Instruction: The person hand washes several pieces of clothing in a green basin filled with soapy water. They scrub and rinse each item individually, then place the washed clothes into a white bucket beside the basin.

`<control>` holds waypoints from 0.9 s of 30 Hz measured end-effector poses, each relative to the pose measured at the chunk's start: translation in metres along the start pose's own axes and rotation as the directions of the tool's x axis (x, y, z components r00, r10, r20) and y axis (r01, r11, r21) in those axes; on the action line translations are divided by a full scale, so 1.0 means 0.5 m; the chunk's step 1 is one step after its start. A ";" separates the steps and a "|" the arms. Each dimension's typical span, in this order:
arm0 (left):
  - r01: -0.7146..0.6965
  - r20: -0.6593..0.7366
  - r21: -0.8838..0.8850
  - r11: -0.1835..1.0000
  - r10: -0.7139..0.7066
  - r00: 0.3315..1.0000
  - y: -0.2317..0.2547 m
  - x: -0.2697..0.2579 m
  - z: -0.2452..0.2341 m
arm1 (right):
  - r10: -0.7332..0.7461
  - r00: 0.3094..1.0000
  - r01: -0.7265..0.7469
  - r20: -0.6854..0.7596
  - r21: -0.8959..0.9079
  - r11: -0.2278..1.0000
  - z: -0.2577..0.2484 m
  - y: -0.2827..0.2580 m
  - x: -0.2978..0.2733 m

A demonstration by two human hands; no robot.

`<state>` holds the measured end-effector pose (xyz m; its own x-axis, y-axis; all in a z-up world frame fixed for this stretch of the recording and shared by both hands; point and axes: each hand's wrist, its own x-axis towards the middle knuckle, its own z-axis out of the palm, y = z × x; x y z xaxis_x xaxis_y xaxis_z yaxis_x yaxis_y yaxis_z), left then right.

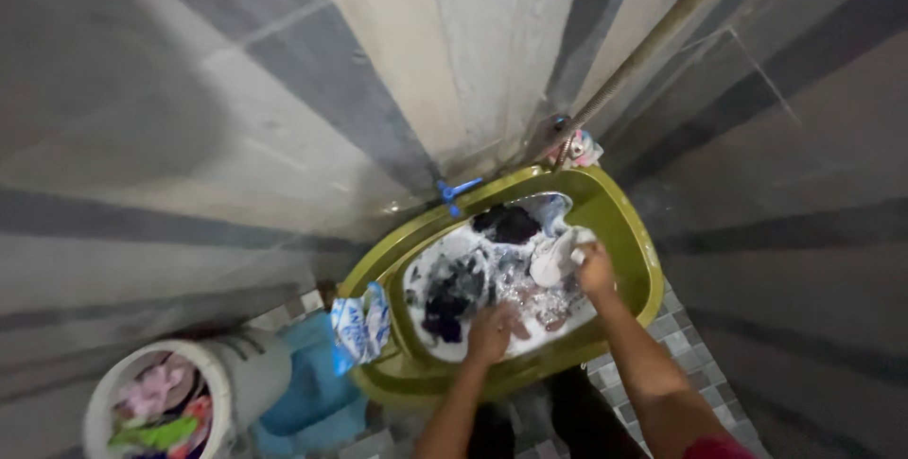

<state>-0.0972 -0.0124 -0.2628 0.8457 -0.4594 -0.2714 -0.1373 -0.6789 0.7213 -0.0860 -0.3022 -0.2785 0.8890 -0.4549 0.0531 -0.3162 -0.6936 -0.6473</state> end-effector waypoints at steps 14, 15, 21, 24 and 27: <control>0.178 0.328 0.438 0.881 -0.341 0.881 -0.057 0.092 0.085 | -0.042 0.800 -0.269 0.598 0.421 0.866 0.258 0.031 -0.127; 0.228 0.308 0.371 0.900 -0.351 0.884 -0.052 0.097 0.082 | 0.042 0.838 -0.249 0.545 0.313 0.917 0.228 0.010 -0.114; 0.680 0.682 -0.704 -0.203 -0.462 0.567 -0.001 0.135 0.095 | 0.081 0.875 -0.265 0.478 0.333 0.905 0.064 -0.209 -0.145; 0.659 0.700 -0.713 -0.238 -0.273 0.660 0.004 0.137 0.070 | -0.266 0.930 0.081 0.255 0.563 0.822 0.006 -0.287 -0.200; 0.651 0.689 -0.709 -0.271 -0.068 0.722 0.030 0.144 0.034 | -0.267 0.918 0.109 0.293 0.459 0.881 -0.014 -0.309 -0.183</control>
<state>-0.0471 -0.0655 -0.2824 0.2647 -0.6802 -0.6836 0.9534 0.2910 0.0796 -0.1206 -0.1575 -0.1783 0.9976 -0.0689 -0.0015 -0.0293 -0.4045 -0.9141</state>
